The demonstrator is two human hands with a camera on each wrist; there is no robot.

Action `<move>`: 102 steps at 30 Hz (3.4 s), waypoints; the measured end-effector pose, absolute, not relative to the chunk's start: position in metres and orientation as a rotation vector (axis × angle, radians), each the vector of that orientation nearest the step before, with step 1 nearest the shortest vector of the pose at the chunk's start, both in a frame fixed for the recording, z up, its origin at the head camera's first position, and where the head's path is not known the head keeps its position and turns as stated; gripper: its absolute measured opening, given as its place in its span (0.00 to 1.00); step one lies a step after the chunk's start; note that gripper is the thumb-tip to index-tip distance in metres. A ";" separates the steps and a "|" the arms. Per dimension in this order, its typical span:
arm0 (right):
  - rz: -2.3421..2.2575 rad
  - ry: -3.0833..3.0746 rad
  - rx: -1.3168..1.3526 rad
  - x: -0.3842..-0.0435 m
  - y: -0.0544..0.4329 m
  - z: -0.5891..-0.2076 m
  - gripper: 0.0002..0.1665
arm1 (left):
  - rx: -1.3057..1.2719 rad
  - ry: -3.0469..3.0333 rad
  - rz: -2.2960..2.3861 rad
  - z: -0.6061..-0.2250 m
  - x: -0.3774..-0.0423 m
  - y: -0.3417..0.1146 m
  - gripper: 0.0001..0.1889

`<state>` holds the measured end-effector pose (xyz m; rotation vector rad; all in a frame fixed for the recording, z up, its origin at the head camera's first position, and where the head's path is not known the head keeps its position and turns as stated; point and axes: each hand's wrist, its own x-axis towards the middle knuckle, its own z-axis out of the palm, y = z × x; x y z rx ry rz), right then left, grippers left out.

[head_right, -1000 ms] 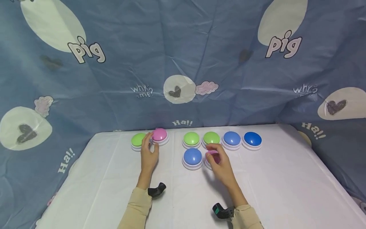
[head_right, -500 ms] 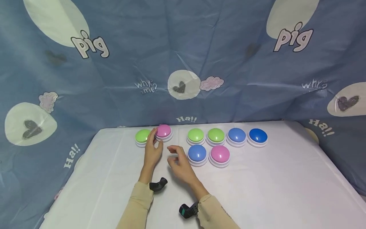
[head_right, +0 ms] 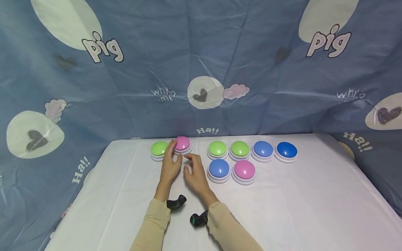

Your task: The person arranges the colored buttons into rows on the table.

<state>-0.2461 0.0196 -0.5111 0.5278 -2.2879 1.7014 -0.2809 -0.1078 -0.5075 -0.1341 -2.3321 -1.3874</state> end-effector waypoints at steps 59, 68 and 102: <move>1.403 -2.515 0.504 -0.279 0.018 -0.503 0.37 | -0.125 -2.395 -1.392 -0.507 -0.265 -0.132 0.34; 1.553 -2.520 0.523 -0.267 0.026 -0.504 0.39 | -0.261 -2.337 -1.643 -0.511 -0.254 -0.146 0.33; 1.939 -2.272 0.545 -0.201 0.070 -0.448 0.37 | -0.552 -2.426 -1.861 -0.436 -0.223 -0.128 0.30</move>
